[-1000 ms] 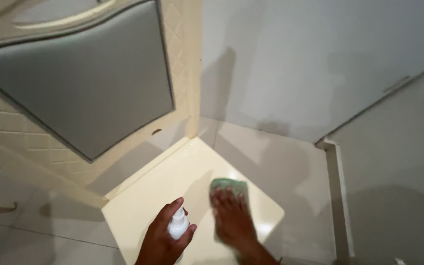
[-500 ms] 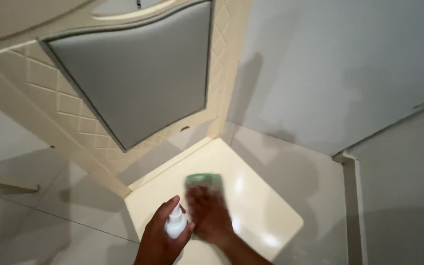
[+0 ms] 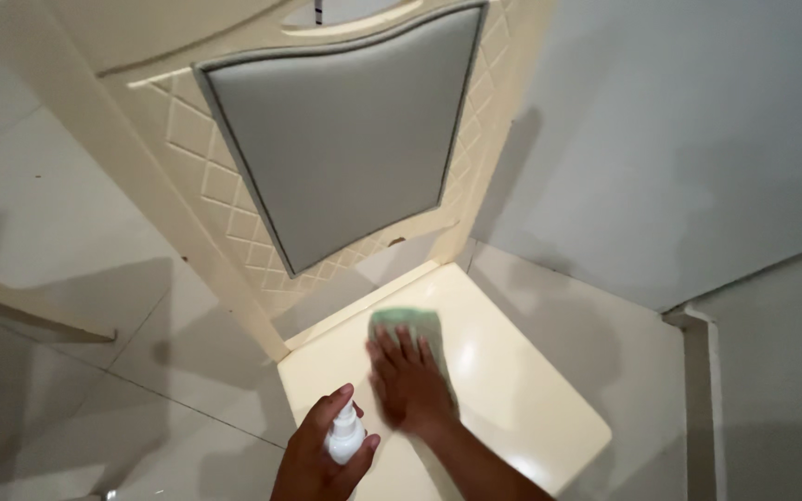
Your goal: The person wipes the backrest and seat of a cream-colored dining chair using a green cloth and a white spray bottle. The person repeatedly sprays the cloth and wipes the chair surfaces in a room with tiled flooring and a visible washing machine.
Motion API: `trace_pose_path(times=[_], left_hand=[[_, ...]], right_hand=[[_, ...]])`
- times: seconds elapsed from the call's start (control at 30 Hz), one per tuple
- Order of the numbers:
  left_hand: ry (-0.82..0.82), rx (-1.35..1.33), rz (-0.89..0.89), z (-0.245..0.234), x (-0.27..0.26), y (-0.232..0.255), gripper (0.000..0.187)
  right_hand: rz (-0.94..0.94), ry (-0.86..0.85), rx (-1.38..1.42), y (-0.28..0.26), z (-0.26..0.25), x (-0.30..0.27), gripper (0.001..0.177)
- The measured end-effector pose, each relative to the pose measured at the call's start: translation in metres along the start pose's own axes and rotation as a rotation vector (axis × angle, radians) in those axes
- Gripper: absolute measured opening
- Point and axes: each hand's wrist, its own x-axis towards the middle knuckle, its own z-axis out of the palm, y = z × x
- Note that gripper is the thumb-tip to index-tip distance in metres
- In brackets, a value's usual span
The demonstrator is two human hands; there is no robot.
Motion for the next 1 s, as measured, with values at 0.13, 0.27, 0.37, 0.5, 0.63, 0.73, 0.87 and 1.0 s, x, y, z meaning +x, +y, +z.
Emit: trace_pose_path(times=[0.13,0.27,0.37,0.5,0.63,0.73,0.87,1.0], left_hand=[[0.029,0.046,-0.022,-0.009,0.000,-0.018,0.077],[0.043,-0.006,0.013,-0.005,-0.018,-0.036,0.078],[0.051,0.024,0.059,-0.006,-0.030,-0.041,0.077],[0.087,0.064,0.059,-0.007,-0.034,-0.045,0.076],[0.115,0.001,0.113,-0.012,-0.035,-0.048,0.074],[0.145,0.049,0.054,-0.023,-0.044,-0.049,0.076],[0.134,-0.010,0.022,-0.034,-0.042,-0.051,0.079],[0.147,0.057,-0.027,-0.039,-0.051,-0.044,0.077]], right_hand=[[0.120,0.030,0.005,0.026,-0.011,-0.020,0.072],[0.334,0.228,0.087,0.039,-0.018,0.026,0.072],[0.260,0.197,0.095,0.006,-0.011,0.046,0.071],[-0.054,0.075,-0.112,-0.052,-0.003,0.014,0.070],[-0.100,-0.221,0.031,-0.056,-0.006,-0.042,0.070],[0.018,-0.008,0.094,-0.039,-0.009,-0.033,0.078],[0.179,0.113,0.097,-0.041,-0.002,0.027,0.079],[-0.150,0.019,-0.195,-0.080,0.023,0.023,0.076]])
